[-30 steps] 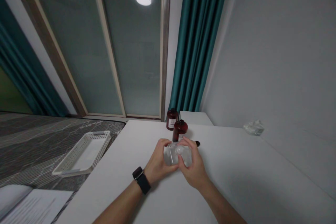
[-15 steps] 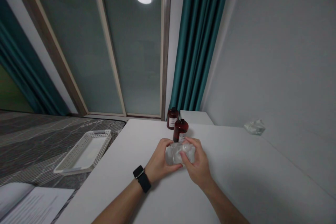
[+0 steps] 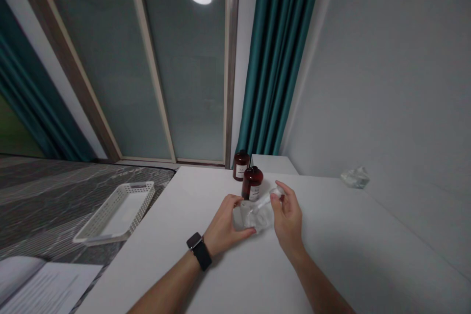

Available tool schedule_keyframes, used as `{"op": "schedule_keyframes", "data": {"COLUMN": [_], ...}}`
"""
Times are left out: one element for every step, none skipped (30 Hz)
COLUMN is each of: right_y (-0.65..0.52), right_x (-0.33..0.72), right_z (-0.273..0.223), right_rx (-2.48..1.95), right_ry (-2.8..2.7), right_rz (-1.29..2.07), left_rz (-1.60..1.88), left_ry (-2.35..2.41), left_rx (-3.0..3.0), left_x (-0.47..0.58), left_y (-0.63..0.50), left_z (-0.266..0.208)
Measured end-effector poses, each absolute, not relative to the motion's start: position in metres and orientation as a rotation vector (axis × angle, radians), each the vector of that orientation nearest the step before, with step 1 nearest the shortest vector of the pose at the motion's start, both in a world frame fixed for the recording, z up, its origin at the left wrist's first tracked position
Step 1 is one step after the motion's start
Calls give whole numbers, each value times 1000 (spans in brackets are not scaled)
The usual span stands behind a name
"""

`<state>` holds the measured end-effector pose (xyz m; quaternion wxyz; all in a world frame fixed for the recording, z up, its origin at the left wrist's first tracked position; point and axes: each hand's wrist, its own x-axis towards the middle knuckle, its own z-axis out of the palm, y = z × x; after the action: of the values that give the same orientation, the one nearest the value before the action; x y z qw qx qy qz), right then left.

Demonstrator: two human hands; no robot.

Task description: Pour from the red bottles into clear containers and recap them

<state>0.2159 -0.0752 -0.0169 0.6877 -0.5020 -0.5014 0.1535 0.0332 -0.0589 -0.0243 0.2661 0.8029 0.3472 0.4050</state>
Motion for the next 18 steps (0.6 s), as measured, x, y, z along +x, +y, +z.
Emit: {"op": "schedule_keyframes", "data": {"right_y": [-75, -75, -75, -75, -74, -74, -74, -75, -75, -75, -75, -76, -76, -76, -76, -76, -76, -75], "right_x": [216, 216, 216, 216, 216, 217, 217, 217, 217, 217, 216, 216, 216, 216, 216, 216, 216, 216], "right_z": [-16, -15, -14, -14, -14, -14, -14, -14, -14, -14, -14, -13, -13, -13, -13, -13, -13, -13], "right_rx": [-1128, -1132, -1136, -1140, -1140, -1138, -1133, -1126, -1118, -1112, -1109, -1108, -1111, -1115, -1120, -1124, -1125, -1124], "right_ry": [-1097, -1072, -1044, -1018, -998, -988, -985, -987, -991, -996, -1001, -1005, -1014, -1023, -1032, -1038, -1040, -1036], "right_rz": [372, 398, 422, 441, 461, 480, 498, 512, 523, 531, 538, 542, 548, 552, 555, 559, 566, 577], "left_rz": [1093, 1093, 1095, 1099, 1100, 1099, 1097, 1094, 1094, 1095, 1097, 1099, 1101, 1103, 1106, 1109, 1114, 1115], "left_ry": [939, 940, 942, 944, 943, 941, 938, 935, 933, 932, 931, 930, 929, 929, 932, 937, 943, 947], "left_rx": [2168, 2169, 2168, 2166, 2163, 2161, 2159, 2157, 2156, 2154, 2154, 2156, 2158, 2160, 2161, 2161, 2159, 2156], "left_x": [33, 33, 34, 34, 34, 34, 34, 34, 34, 34, 34, 34, 34, 33, 33, 33, 33, 33], "left_y": [-59, -59, -59, -59, -59, -59, -60, -60, -60, -60, -60, -60, -59, -59, -59, -59, -58, -58], "left_z": [-25, -25, -25, -25, -25, -24, -24, -24, -23, -23, -23, -22, -22, -22, -22, -22, -22, -21]}}
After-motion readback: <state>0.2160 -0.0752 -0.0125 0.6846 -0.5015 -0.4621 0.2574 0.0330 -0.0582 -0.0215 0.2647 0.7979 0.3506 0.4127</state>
